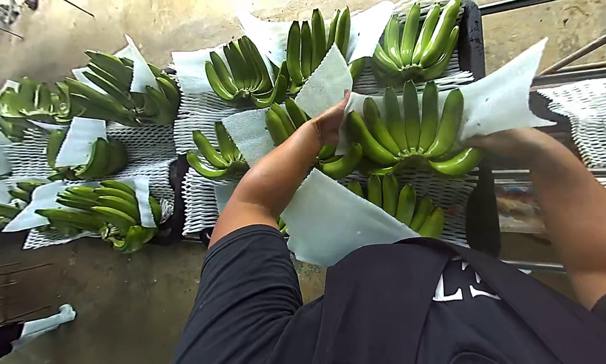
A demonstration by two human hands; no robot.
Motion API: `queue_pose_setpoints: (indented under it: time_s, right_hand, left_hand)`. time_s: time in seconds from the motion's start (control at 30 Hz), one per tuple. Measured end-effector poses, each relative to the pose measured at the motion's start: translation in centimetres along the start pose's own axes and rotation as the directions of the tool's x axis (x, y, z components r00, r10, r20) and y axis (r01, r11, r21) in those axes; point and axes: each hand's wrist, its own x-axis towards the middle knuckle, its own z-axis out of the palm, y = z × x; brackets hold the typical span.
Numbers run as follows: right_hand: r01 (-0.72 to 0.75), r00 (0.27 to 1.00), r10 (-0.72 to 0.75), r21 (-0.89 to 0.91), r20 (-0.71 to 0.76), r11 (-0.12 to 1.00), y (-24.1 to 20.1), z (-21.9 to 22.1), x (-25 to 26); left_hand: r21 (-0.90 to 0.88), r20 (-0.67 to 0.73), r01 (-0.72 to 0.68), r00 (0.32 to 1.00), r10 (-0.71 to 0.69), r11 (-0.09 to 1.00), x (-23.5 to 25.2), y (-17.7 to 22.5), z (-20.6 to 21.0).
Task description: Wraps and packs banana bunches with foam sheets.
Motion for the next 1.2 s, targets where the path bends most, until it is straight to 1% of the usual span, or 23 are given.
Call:
queue_pose_setpoints:
  time_s: [0.07, 0.13, 0.17, 0.2, 0.23, 0.27, 0.3, 0.33, 0.37, 0.4, 0.43, 0.47, 0.5, 0.57, 0.63, 0.7, 0.73, 0.8, 0.83, 0.9, 0.97, 1.1, 1.2]
  right_hand:
    - [-0.035, 0.997, 0.032, -0.038, -0.072, 0.999, -0.7, 0.1, -0.6]
    - [-0.017, 0.988, 0.009, -0.054, -0.156, 0.998, -2.3, -0.1, -2.6]
    - [0.028, 0.977, -0.037, -0.047, -0.21, 0.998, -3.1, 0.0, -4.1]
    - [0.098, 0.961, -0.105, -0.039, -0.255, 0.994, -3.9, 0.4, -5.8]
    - [0.189, 0.946, -0.189, -0.026, -0.264, 0.982, -4.7, 1.0, -7.6]
    - [0.284, 0.933, -0.277, -0.002, -0.23, 0.959, -5.5, 1.9, -9.4]
    - [0.374, 0.916, -0.363, 0.038, -0.167, 0.926, -6.2, 3.4, -11.3]
    - [0.459, 0.886, -0.45, 0.083, -0.108, 0.884, -6.7, 5.3, -12.9]
    - [0.537, 0.843, -0.531, 0.127, -0.078, 0.834, -7.1, 7.6, -14.1]
    - [0.618, 0.786, -0.612, 0.16, -0.087, 0.77, -7.3, 10.3, -15.1]
    - [0.692, 0.721, -0.68, 0.193, -0.133, 0.696, -7.1, 13.3, -15.8]
    - [0.736, 0.675, -0.717, 0.231, -0.173, 0.637, -6.9, 15.7, -16.3]
    - [0.742, 0.663, -0.728, 0.287, -0.177, 0.606, -7.0, 16.8, -16.8]
    - [0.685, 0.704, -0.702, 0.362, -0.107, 0.632, -7.9, 16.5, -17.9]
    - [0.652, 0.737, -0.669, 0.363, -0.098, 0.665, -8.7, 16.6, -18.8]
    - [0.656, 0.744, -0.657, 0.314, -0.121, 0.686, -9.2, 17.3, -19.4]
    - [0.662, 0.74, -0.663, 0.293, -0.113, 0.69, -9.4, 17.4, -19.7]
    - [0.704, 0.697, -0.712, 0.275, -0.09, 0.655, -9.7, 17.6, -20.3]
    - [0.73, 0.661, -0.748, 0.287, -0.06, 0.621, -9.8, 17.7, -20.6]
    - [0.766, 0.59, -0.807, 0.33, -0.02, 0.551, -9.7, 17.7, -20.8]
    - [0.807, 0.532, -0.846, 0.33, -0.044, 0.49, -9.2, 18.1, -21.1]
    - [0.836, 0.524, -0.842, 0.266, -0.13, 0.479, -8.8, 18.7, -22.2]
    - [0.811, 0.547, -0.826, 0.33, -0.137, 0.483, -9.3, 18.8, -22.4]
  left_hand:
    - [0.001, -0.125, -0.057, 0.991, 0.056, 0.998, -0.3, 0.3, 0.7]
    - [0.104, -0.232, -0.158, 0.956, 0.178, 0.982, -1.4, 0.4, 2.4]
    - [0.239, -0.236, -0.224, 0.931, 0.28, 0.945, -2.6, 0.1, 3.4]
    - [0.438, -0.184, -0.293, 0.896, 0.403, 0.85, -3.6, -0.8, 4.1]
    - [0.649, -0.097, -0.352, 0.841, 0.532, 0.674, -4.6, -2.4, 4.6]
    - [0.806, 0.025, -0.403, 0.755, 0.655, 0.434, -5.6, -4.8, 5.1]
    - [0.871, 0.175, -0.454, 0.643, 0.746, 0.187, -6.7, -8.0, 5.4]
    - [0.862, 0.327, -0.506, 0.53, 0.782, -0.018, -7.8, -11.1, 5.6]
    - [0.819, 0.458, -0.547, 0.444, 0.77, -0.172, -9.0, -13.7, 5.7]
    - [0.773, 0.543, -0.581, 0.397, 0.74, -0.255, -10.3, -16.0, 6.0]
    - [0.733, 0.583, -0.633, 0.395, 0.71, -0.25, -11.7, -18.2, 6.3]
    - [0.724, 0.588, -0.653, 0.42, 0.691, -0.22, -12.7, -20.2, 6.4]
    - [0.736, 0.572, -0.655, 0.468, 0.674, -0.169, -13.8, -21.9, 6.5]
    - [0.797, 0.466, -0.604, 0.636, 0.615, 0.021, -16.0, -23.6, 6.9]
    - [0.834, 0.327, -0.493, 0.802, 0.5, 0.246, -18.0, -23.1, 7.7]
    - [0.82, 0.214, -0.326, 0.937, 0.277, 0.471, -19.0, -21.2, 8.0]
    - [0.81, 0.178, -0.225, 0.974, 0.138, 0.542, -19.0, -20.5, 7.8]
    - [0.811, 0.195, -0.112, 0.977, -0.084, 0.574, -18.0, -20.7, 6.6]
    - [0.822, 0.247, -0.141, 0.961, -0.123, 0.552, -17.4, -21.8, 6.0]
    - [0.834, 0.363, -0.282, 0.928, -0.086, 0.475, -16.3, -24.5, 5.7]
    - [0.805, 0.428, -0.369, 0.904, -0.023, 0.465, -16.1, -26.2, 5.9]
    - [0.674, 0.466, -0.423, 0.879, 0.096, 0.606, -16.2, -29.1, 6.9]
    - [0.623, 0.496, -0.482, 0.853, 0.165, 0.616, -16.0, -29.0, 7.0]
